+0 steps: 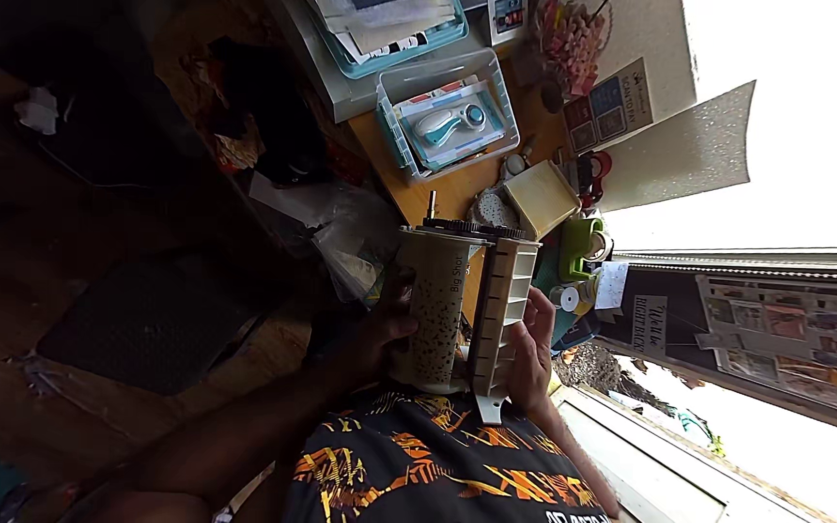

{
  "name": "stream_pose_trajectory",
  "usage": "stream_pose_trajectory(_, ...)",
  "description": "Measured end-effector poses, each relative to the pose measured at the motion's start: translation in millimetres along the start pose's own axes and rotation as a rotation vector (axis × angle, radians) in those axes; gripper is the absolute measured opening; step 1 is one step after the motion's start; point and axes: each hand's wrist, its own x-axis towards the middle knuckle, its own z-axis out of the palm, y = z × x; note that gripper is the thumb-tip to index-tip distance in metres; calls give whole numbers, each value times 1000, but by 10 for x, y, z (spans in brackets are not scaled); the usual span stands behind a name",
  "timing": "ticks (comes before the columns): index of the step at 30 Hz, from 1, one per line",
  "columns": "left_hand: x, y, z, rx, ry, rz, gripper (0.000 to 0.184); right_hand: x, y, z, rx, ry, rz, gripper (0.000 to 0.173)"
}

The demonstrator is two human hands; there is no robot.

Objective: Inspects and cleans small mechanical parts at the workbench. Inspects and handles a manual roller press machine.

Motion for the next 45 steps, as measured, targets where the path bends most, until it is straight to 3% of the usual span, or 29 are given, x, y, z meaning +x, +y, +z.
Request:
stream_pose_trajectory(20,31,57,-11,-13,-4,-3,69,50,31,25,13,-10,-17,46)
stream_pose_trajectory(27,13,51,-32,46,-19,66,66,45,34,27,21,-49,-123,39)
stream_pose_trajectory(40,22,-40,-108,11,-67,43,77,14,41,12,12,-58,-137,39)
stream_pose_trajectory(45,-57,104,68,132,99,-4,62,24,7,12,-13,-24,-51,38)
